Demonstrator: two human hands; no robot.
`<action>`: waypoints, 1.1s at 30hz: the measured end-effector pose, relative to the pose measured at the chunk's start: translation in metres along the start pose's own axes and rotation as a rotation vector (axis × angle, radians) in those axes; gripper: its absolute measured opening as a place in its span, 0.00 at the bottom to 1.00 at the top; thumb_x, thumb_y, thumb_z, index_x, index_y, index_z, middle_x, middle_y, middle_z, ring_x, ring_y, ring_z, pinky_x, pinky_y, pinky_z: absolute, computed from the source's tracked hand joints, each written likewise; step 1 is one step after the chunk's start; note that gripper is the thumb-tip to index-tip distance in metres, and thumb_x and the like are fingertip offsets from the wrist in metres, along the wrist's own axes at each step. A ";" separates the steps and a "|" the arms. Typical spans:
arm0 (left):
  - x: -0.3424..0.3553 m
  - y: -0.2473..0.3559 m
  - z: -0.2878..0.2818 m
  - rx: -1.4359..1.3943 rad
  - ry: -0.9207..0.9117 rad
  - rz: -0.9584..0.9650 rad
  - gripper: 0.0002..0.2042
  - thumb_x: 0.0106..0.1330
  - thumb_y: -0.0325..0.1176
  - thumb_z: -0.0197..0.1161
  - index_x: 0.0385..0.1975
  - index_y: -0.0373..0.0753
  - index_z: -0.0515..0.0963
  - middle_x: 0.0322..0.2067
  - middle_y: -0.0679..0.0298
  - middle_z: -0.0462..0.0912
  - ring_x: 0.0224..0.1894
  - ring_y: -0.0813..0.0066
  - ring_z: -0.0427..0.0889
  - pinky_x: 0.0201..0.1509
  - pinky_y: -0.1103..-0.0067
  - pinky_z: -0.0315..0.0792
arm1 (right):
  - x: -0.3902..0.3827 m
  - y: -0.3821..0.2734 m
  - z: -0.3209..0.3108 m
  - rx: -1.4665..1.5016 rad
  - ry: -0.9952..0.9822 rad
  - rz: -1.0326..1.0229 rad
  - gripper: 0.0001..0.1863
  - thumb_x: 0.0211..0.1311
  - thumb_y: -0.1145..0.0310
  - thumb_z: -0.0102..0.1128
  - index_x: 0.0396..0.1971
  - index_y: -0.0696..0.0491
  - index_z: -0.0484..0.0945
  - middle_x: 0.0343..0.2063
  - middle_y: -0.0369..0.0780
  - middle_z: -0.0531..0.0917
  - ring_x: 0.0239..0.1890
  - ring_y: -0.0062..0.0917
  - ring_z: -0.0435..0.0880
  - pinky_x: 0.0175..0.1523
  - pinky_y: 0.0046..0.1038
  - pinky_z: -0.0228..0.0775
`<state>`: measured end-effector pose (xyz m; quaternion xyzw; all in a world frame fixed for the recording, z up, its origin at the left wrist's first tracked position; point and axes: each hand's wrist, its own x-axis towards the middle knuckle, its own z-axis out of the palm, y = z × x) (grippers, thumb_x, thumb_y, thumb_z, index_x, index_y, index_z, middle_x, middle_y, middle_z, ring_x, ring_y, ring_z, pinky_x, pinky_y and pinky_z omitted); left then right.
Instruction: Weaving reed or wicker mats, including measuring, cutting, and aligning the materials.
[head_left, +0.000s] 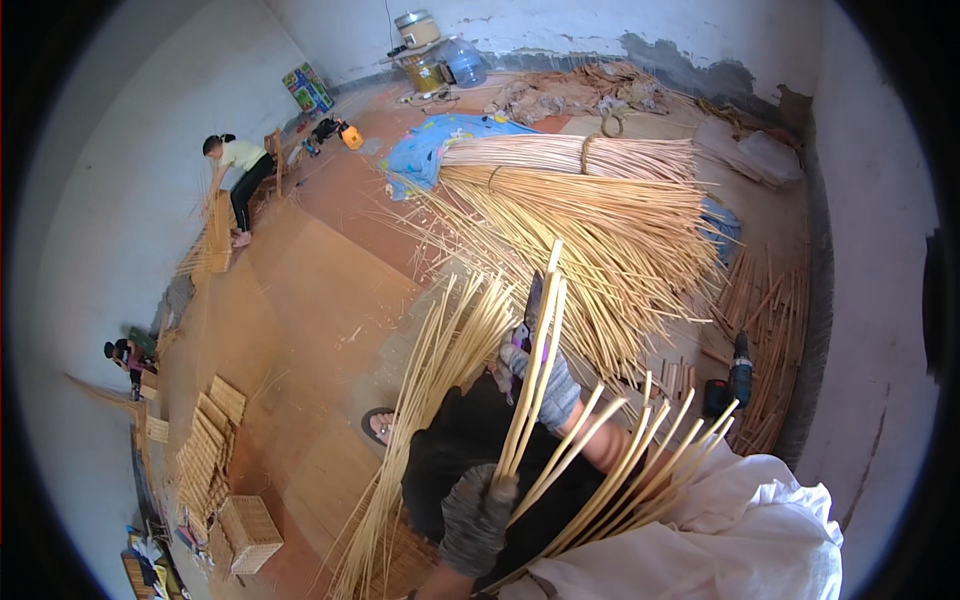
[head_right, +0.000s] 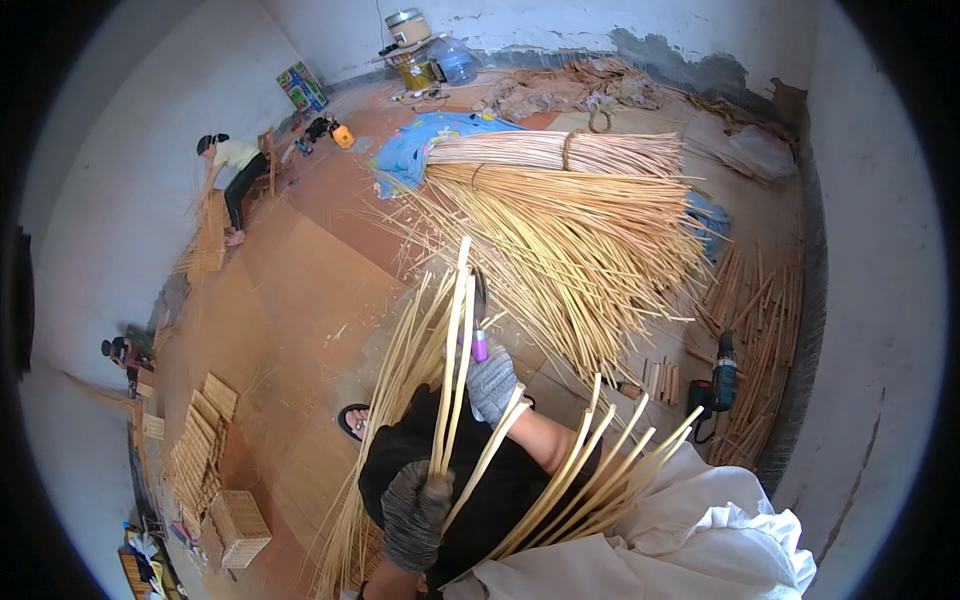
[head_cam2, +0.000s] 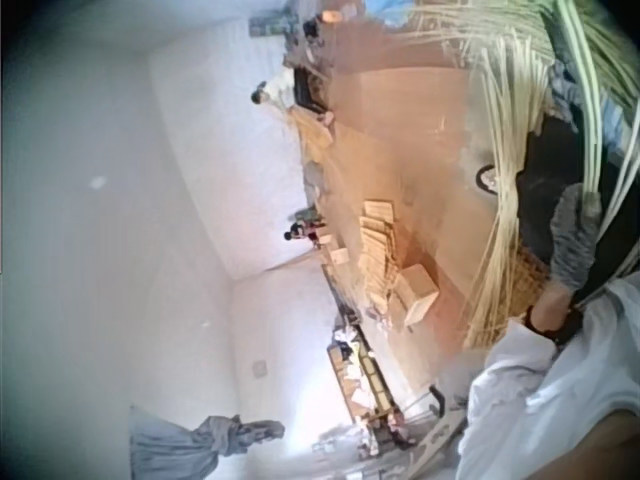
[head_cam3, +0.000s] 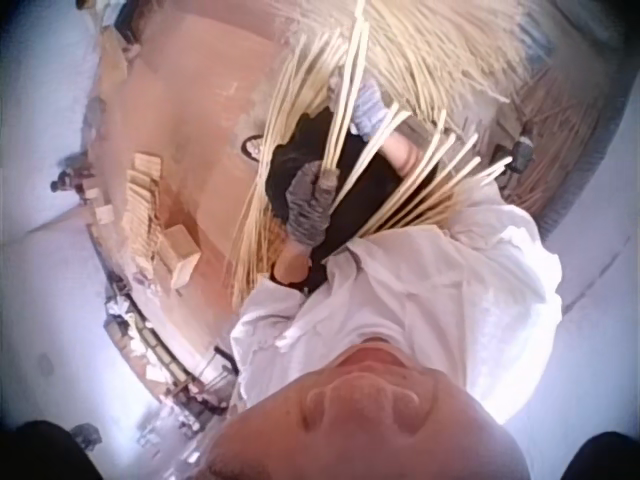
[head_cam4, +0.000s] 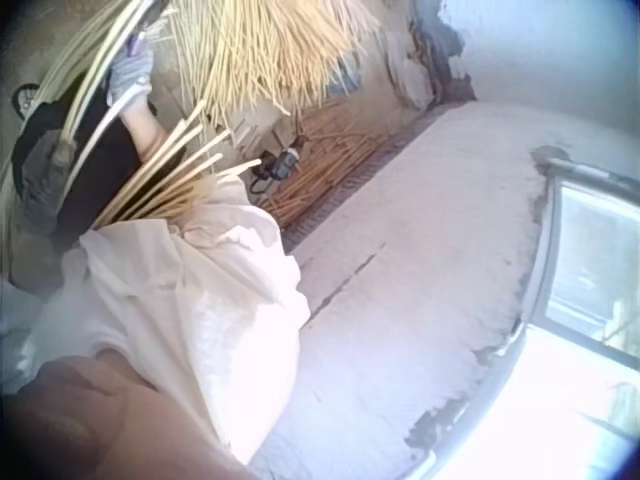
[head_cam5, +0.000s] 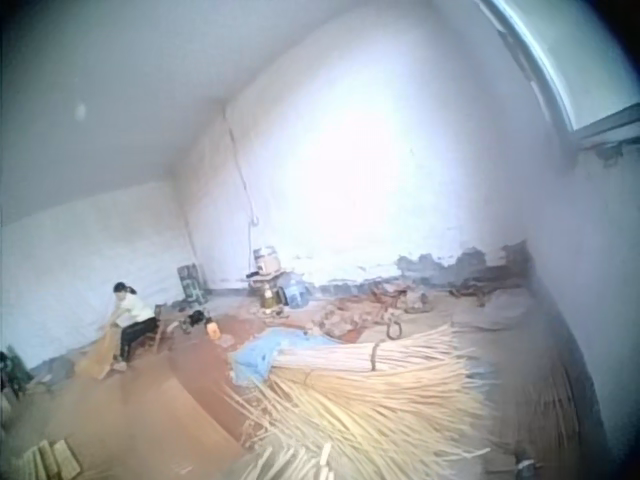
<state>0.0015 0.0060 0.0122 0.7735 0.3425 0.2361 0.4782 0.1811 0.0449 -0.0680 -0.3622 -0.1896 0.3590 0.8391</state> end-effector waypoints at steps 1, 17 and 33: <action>0.004 0.020 0.005 0.172 0.083 0.169 0.12 0.58 0.34 0.59 0.36 0.32 0.73 0.23 0.65 0.75 0.24 0.77 0.74 0.28 0.82 0.69 | -0.004 -0.012 0.001 0.006 -0.004 0.015 0.05 0.57 0.70 0.53 0.31 0.54 0.69 0.17 0.33 0.71 0.15 0.17 0.69 0.19 0.19 0.63; -0.002 -0.002 0.018 -0.003 0.136 0.142 0.13 0.63 0.31 0.51 0.42 0.31 0.72 0.21 0.62 0.77 0.23 0.81 0.72 0.30 0.84 0.65 | 0.016 -0.036 0.008 -0.467 0.077 -0.434 0.11 0.55 0.68 0.55 0.36 0.56 0.71 0.22 0.38 0.75 0.27 0.22 0.76 0.31 0.25 0.67; -0.018 0.006 0.021 -0.235 0.082 -0.060 0.14 0.64 0.36 0.50 0.41 0.32 0.73 0.18 0.69 0.71 0.22 0.82 0.68 0.29 0.86 0.64 | -0.013 -0.031 0.030 0.177 -0.160 -0.078 0.10 0.56 0.66 0.55 0.31 0.56 0.69 0.22 0.35 0.72 0.23 0.16 0.72 0.27 0.18 0.68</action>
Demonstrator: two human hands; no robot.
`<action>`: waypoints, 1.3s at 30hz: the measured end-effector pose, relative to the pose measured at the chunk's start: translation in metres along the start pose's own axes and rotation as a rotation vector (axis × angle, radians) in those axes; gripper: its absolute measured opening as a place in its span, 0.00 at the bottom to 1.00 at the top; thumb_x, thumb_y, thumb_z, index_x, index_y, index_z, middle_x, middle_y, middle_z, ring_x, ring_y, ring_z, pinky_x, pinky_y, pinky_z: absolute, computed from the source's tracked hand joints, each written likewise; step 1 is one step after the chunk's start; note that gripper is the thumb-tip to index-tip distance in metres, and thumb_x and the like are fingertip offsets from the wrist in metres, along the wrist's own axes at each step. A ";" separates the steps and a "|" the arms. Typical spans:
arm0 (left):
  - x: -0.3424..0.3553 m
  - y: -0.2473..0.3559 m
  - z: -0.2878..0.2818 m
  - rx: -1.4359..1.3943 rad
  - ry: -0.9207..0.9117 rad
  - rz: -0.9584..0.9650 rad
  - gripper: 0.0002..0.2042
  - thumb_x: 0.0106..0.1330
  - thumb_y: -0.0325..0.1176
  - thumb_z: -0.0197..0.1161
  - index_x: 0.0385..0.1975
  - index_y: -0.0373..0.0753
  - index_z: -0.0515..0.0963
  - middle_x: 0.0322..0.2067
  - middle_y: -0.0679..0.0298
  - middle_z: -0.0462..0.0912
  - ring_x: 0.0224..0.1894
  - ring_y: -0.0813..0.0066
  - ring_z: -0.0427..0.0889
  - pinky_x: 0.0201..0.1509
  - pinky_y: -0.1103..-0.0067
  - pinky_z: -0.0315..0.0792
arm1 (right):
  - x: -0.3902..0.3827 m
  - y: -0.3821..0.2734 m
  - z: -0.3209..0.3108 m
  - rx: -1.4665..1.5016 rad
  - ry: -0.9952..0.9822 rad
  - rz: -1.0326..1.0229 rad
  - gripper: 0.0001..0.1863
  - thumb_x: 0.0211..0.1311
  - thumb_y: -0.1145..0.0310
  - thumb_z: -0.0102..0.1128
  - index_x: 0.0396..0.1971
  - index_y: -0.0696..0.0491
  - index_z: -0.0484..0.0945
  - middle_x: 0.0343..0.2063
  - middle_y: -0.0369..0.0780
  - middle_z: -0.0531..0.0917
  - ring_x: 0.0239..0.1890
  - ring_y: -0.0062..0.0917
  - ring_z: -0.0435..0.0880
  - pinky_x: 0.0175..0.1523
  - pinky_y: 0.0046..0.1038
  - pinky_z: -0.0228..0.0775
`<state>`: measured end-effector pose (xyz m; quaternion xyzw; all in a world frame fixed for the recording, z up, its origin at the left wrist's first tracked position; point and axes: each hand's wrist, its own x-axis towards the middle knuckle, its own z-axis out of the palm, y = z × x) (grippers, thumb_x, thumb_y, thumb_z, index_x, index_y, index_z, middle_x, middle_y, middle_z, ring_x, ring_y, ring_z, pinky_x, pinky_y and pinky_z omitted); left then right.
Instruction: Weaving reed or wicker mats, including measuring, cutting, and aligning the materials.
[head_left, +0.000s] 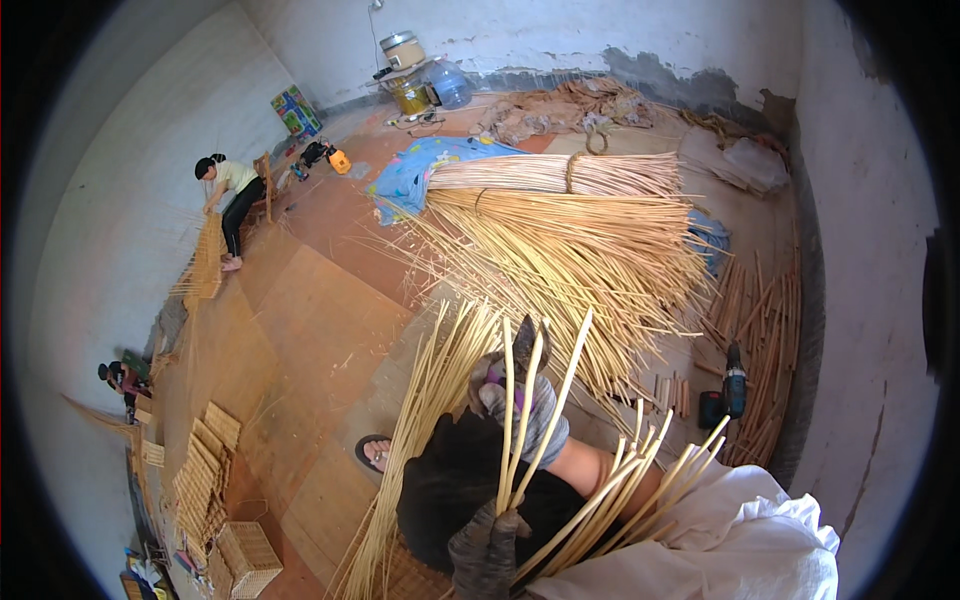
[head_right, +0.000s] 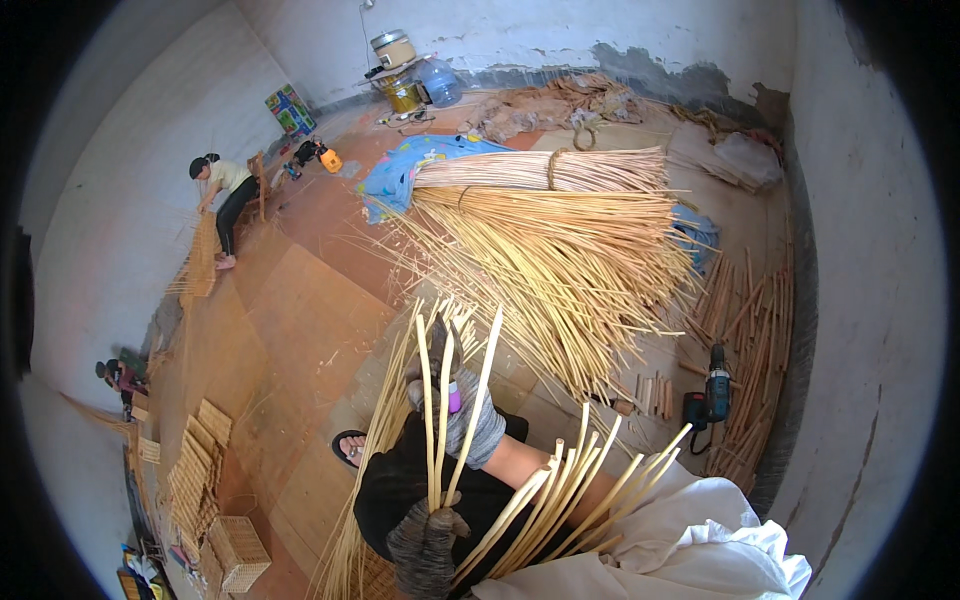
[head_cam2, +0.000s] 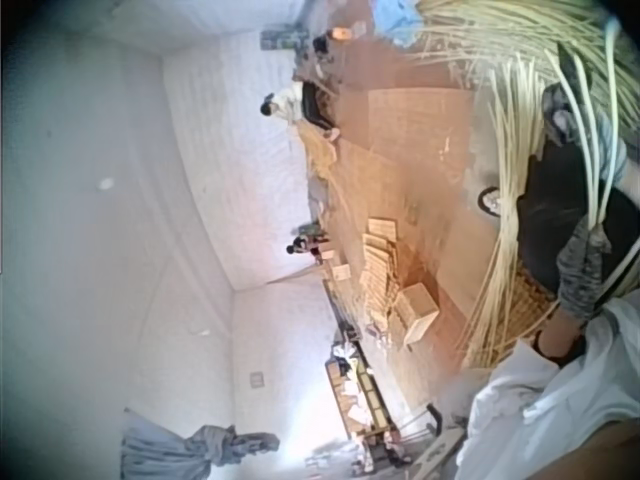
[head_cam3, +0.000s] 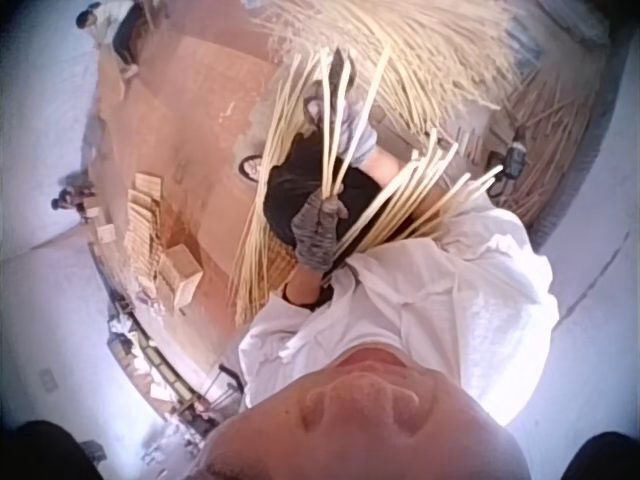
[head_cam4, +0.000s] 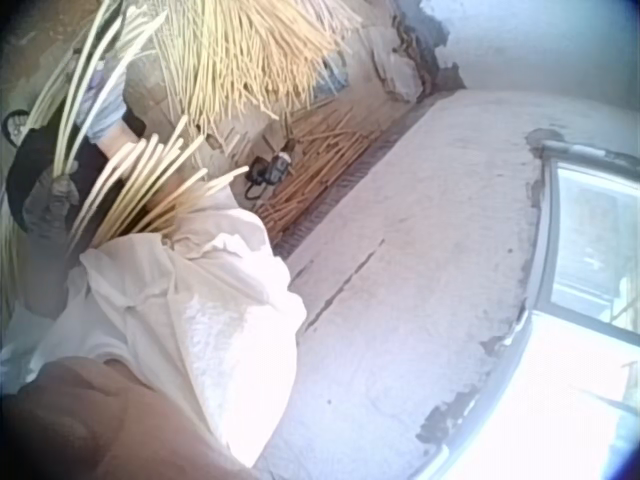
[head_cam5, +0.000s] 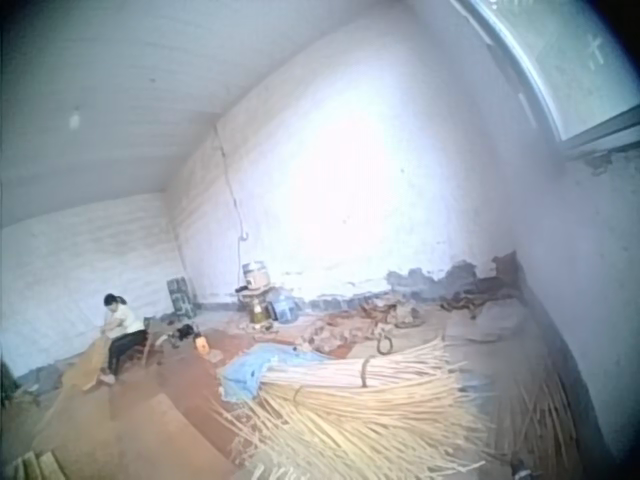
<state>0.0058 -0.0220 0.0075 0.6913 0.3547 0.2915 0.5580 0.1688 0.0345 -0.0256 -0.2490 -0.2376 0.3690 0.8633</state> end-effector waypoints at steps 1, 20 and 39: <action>0.001 0.002 0.000 -0.051 0.007 -0.071 0.14 0.62 0.35 0.52 0.40 0.30 0.73 0.19 0.65 0.74 0.23 0.81 0.71 0.29 0.85 0.65 | -0.001 0.003 -0.005 0.163 -0.042 0.001 0.09 0.56 0.68 0.55 0.30 0.56 0.68 0.21 0.34 0.71 0.22 0.16 0.72 0.27 0.18 0.67; 0.023 0.031 -0.028 0.823 -0.349 0.542 0.23 0.45 0.42 0.68 0.42 0.40 0.75 0.32 0.61 0.73 0.29 0.71 0.74 0.32 0.78 0.72 | 0.003 -0.035 -0.001 -0.143 0.214 0.212 0.08 0.59 0.68 0.51 0.24 0.51 0.65 0.12 0.30 0.65 0.11 0.14 0.61 0.16 0.17 0.54; 0.034 0.012 -0.031 0.302 0.110 0.275 0.09 0.45 0.26 0.68 0.26 0.33 0.77 0.32 0.58 0.74 0.33 0.68 0.76 0.36 0.78 0.71 | -0.015 0.014 -0.005 -0.752 0.050 -0.176 0.16 0.55 0.66 0.55 0.42 0.56 0.67 0.31 0.41 0.76 0.29 0.29 0.77 0.33 0.26 0.70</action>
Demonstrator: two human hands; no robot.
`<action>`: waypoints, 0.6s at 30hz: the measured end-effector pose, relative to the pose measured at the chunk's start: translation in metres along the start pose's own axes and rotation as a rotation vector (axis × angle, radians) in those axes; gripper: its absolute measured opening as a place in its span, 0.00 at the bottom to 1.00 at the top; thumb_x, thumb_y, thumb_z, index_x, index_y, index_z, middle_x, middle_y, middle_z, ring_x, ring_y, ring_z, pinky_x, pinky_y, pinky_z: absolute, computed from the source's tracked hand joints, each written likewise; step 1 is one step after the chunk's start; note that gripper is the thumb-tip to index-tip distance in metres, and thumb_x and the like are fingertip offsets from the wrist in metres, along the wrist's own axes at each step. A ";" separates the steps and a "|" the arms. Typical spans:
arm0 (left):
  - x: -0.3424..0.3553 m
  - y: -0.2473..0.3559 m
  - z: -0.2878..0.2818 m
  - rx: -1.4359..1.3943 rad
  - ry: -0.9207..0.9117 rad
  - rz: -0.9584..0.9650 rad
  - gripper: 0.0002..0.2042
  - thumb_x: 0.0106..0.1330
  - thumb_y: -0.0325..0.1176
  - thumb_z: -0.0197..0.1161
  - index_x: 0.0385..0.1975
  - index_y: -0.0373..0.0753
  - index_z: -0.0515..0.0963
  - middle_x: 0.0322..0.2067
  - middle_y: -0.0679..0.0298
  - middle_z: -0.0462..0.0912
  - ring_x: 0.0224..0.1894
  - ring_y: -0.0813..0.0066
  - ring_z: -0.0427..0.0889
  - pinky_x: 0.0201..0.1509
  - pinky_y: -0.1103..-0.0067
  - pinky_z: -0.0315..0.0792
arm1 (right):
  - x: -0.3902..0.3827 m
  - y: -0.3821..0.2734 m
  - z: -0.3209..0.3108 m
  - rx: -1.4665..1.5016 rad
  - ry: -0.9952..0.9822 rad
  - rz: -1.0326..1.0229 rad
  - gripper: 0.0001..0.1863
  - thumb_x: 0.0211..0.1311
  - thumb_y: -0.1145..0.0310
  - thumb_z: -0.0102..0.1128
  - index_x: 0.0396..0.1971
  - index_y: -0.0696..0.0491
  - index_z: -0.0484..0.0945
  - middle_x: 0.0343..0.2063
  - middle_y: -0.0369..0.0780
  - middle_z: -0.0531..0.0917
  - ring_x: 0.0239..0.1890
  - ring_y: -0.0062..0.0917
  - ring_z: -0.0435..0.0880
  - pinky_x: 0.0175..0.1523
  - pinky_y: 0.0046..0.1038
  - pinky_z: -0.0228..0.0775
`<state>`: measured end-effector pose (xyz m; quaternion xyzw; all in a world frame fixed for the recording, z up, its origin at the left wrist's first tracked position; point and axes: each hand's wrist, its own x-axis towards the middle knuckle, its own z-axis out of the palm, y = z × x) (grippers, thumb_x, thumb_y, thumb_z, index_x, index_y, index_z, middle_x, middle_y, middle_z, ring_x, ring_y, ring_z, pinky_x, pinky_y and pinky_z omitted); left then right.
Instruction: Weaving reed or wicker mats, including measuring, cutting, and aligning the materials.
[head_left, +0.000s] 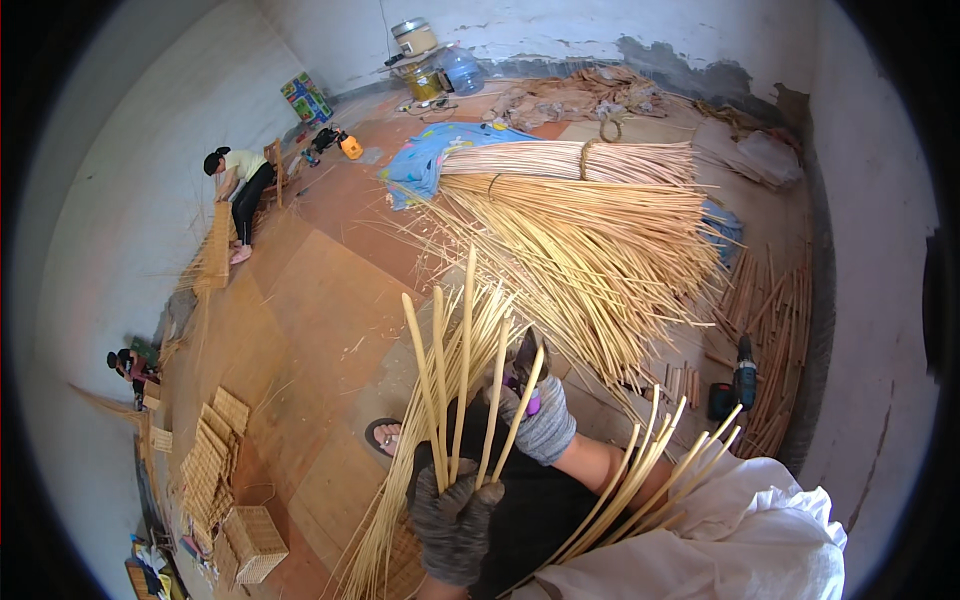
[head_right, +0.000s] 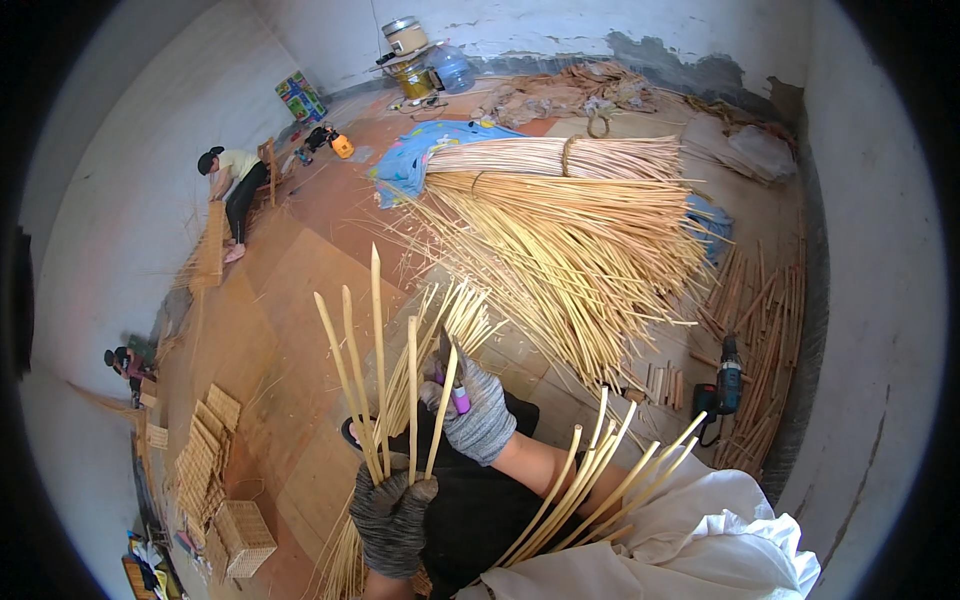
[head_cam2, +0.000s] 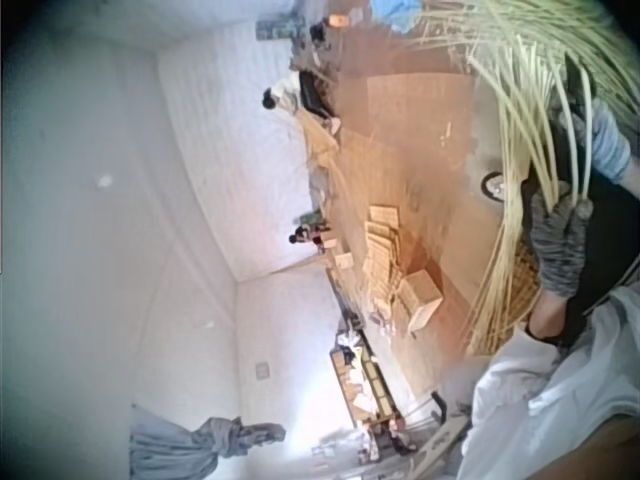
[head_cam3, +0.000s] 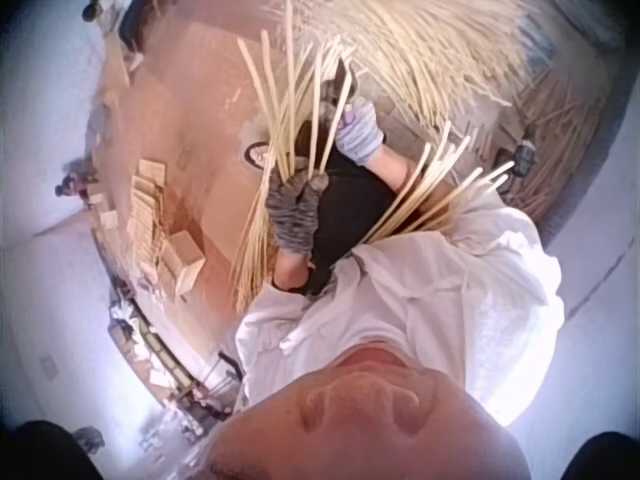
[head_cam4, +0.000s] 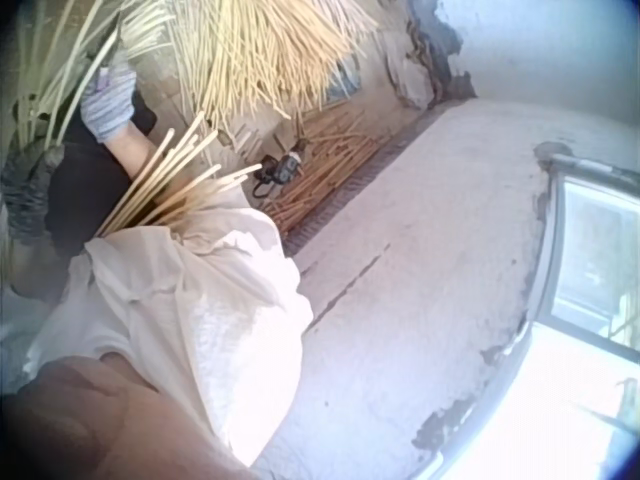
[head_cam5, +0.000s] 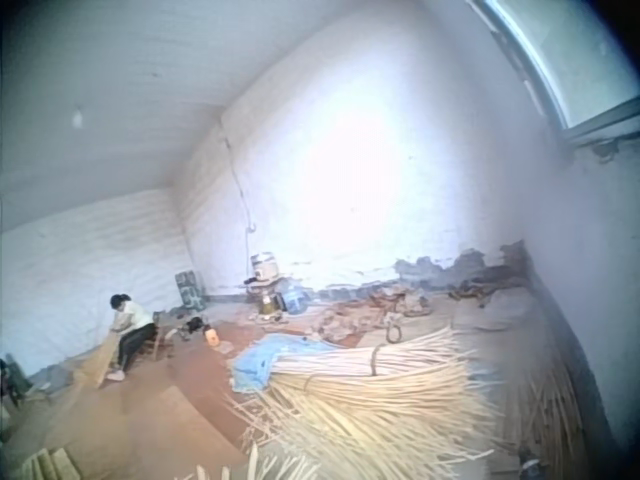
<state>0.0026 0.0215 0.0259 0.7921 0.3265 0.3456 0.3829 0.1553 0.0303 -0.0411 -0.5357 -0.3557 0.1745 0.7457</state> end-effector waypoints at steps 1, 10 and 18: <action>0.000 0.002 -0.001 -0.084 0.029 -0.063 0.09 0.45 0.26 0.68 0.26 0.33 0.77 0.32 0.59 0.74 0.33 0.69 0.76 0.36 0.78 0.71 | 0.004 -0.017 -0.008 -0.135 -0.033 0.098 0.14 0.56 0.63 0.54 0.38 0.56 0.68 0.26 0.41 0.76 0.26 0.31 0.78 0.28 0.27 0.70; -0.003 0.006 0.000 -0.071 -0.141 -0.120 0.09 0.45 0.26 0.68 0.27 0.36 0.78 0.33 0.60 0.74 0.34 0.69 0.75 0.35 0.79 0.72 | 0.026 0.004 -0.006 0.164 -0.213 -0.229 0.22 0.54 0.68 0.57 0.48 0.58 0.65 0.30 0.38 0.75 0.30 0.23 0.74 0.37 0.22 0.69; 0.017 -0.008 -0.017 -0.075 0.202 -0.141 0.14 0.52 0.29 0.62 0.38 0.35 0.72 0.32 0.56 0.73 0.32 0.68 0.76 0.33 0.78 0.73 | 0.016 -0.020 -0.002 0.278 0.071 0.286 0.05 0.59 0.70 0.50 0.31 0.55 0.69 0.17 0.33 0.69 0.16 0.13 0.67 0.20 0.17 0.59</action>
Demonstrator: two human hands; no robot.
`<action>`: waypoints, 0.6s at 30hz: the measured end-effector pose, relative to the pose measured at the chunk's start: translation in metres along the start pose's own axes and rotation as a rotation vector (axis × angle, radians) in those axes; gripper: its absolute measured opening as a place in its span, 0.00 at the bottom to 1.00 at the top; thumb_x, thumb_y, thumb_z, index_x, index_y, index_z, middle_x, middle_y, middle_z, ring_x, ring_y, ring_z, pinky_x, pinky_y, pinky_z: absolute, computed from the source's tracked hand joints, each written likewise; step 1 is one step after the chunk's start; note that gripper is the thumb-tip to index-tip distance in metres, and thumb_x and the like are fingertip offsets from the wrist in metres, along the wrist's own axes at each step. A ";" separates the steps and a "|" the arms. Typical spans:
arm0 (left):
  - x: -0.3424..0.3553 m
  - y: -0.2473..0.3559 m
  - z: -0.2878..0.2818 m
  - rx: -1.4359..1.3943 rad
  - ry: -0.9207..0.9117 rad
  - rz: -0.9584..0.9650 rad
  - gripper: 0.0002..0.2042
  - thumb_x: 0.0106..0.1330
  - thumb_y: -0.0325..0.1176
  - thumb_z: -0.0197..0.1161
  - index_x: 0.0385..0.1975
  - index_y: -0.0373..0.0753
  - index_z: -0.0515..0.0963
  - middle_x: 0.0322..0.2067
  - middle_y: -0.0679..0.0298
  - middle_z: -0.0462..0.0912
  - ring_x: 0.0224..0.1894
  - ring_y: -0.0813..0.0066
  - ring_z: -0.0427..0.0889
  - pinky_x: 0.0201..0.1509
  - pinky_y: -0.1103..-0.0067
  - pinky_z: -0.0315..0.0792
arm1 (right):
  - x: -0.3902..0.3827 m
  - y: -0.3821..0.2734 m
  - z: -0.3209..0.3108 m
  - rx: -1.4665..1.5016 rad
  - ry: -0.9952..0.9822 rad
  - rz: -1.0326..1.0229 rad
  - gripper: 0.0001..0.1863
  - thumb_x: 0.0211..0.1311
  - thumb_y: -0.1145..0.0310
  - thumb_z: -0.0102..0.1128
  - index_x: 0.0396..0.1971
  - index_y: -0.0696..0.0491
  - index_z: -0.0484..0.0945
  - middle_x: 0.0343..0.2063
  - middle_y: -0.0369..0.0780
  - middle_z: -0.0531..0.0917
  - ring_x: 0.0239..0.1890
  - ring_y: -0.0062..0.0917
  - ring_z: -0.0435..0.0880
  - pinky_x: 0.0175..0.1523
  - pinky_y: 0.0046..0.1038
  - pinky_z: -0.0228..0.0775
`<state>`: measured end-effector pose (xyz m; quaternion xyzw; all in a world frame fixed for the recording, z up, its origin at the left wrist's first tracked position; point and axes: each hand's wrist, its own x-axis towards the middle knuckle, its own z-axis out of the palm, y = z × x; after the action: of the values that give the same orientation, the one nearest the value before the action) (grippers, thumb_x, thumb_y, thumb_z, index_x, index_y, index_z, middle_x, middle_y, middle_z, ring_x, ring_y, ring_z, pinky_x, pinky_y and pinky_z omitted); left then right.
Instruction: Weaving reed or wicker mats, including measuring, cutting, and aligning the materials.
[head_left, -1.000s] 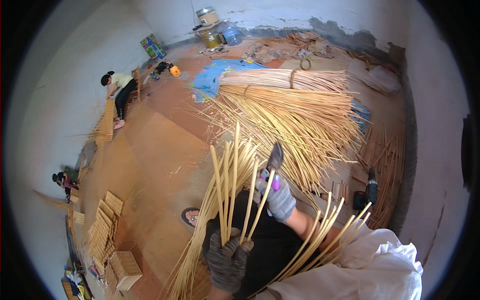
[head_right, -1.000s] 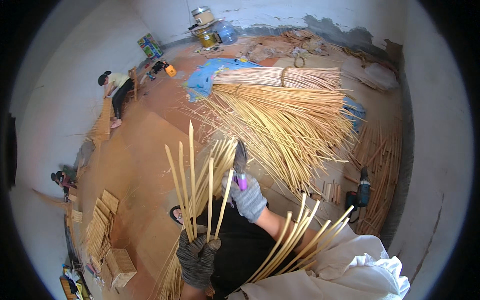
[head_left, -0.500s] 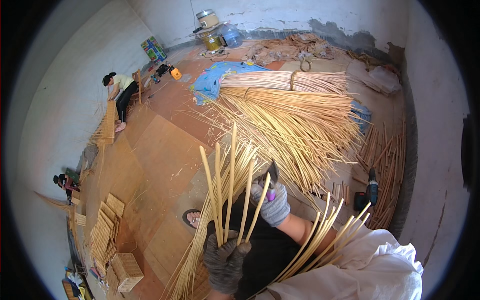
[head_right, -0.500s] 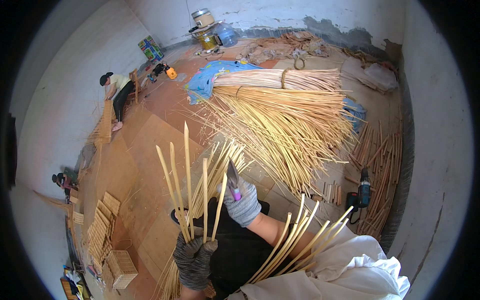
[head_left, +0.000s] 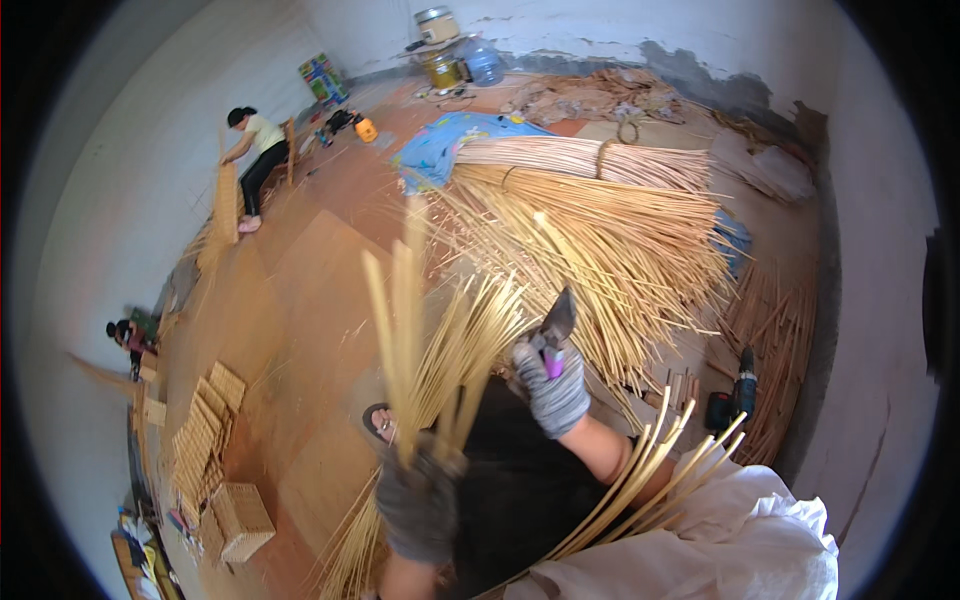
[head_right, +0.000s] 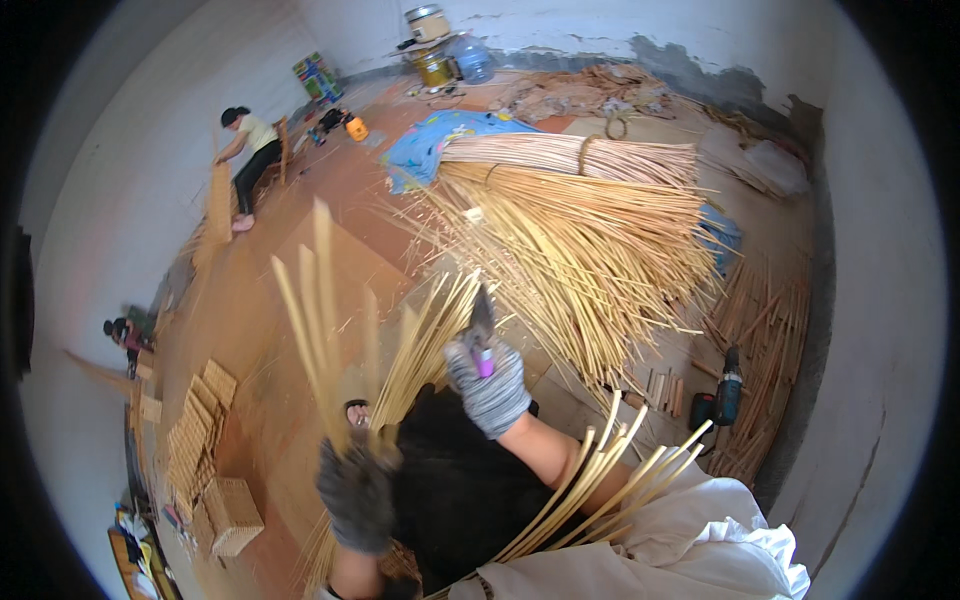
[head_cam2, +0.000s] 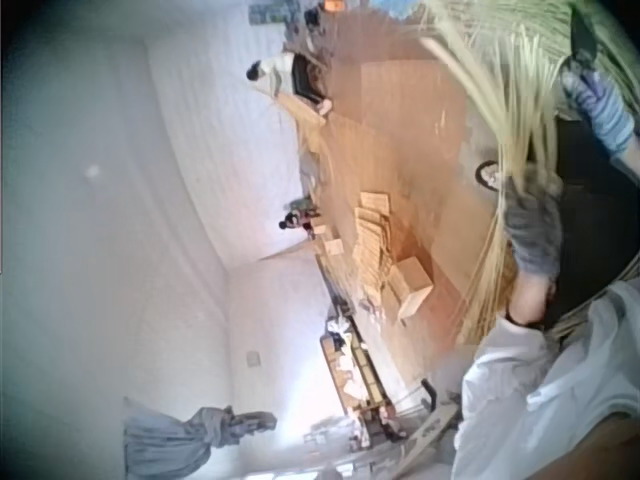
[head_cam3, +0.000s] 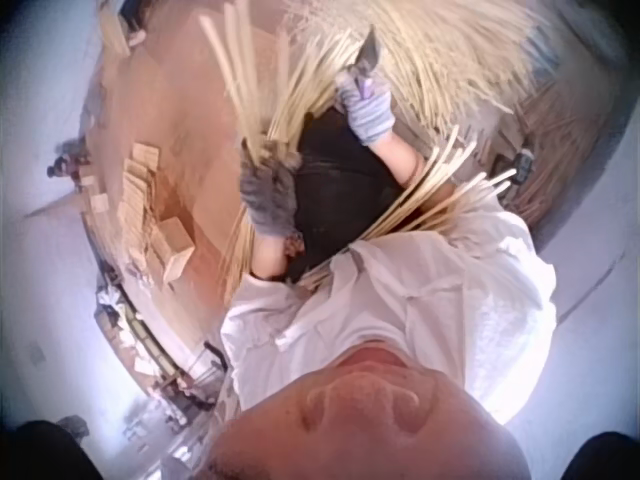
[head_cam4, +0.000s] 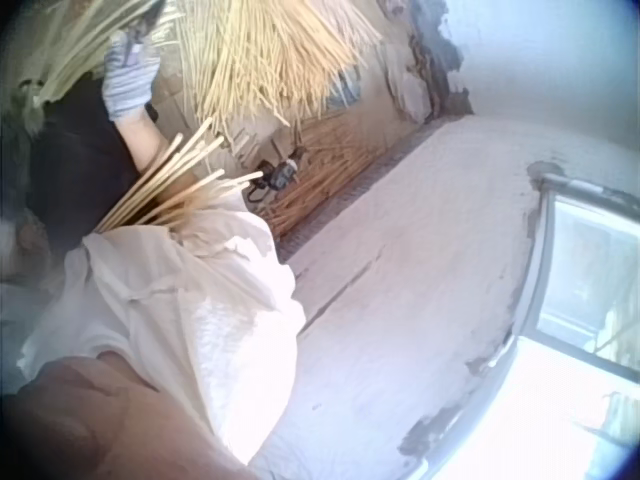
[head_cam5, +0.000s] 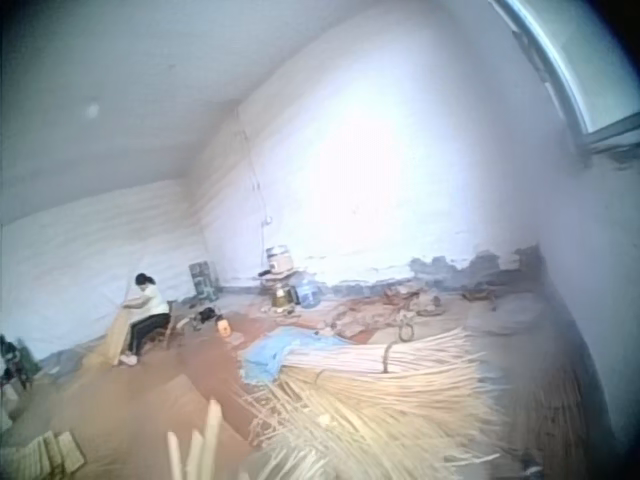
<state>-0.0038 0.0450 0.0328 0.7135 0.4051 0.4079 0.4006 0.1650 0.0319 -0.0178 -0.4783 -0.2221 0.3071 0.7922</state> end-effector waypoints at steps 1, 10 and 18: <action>0.026 -0.003 -0.005 -0.139 0.086 -0.064 0.15 0.54 0.31 0.61 0.40 0.34 0.70 0.32 0.54 0.74 0.31 0.66 0.76 0.33 0.77 0.73 | -0.001 -0.006 0.000 0.213 -0.011 0.061 0.04 0.59 0.70 0.50 0.29 0.54 0.68 0.13 0.31 0.67 0.12 0.14 0.64 0.18 0.18 0.58; -0.009 0.021 0.025 0.475 -0.662 0.736 0.22 0.47 0.48 0.63 0.39 0.41 0.74 0.34 0.56 0.75 0.36 0.56 0.74 0.40 0.68 0.69 | 0.021 0.011 -0.016 0.198 0.021 0.074 0.07 0.59 0.67 0.51 0.28 0.53 0.66 0.15 0.34 0.68 0.16 0.19 0.69 0.19 0.20 0.61; -0.050 0.023 0.024 0.254 -0.742 -0.136 0.10 0.54 0.35 0.61 0.31 0.36 0.76 0.24 0.61 0.78 0.28 0.71 0.77 0.33 0.77 0.71 | 0.018 0.022 -0.013 0.197 -0.016 0.089 0.05 0.58 0.68 0.52 0.31 0.53 0.70 0.15 0.33 0.71 0.14 0.16 0.69 0.17 0.17 0.59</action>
<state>0.0068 -0.0138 0.0320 0.8279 0.3263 0.0414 0.4543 0.1802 0.0438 -0.0422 -0.4051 -0.1755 0.3661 0.8192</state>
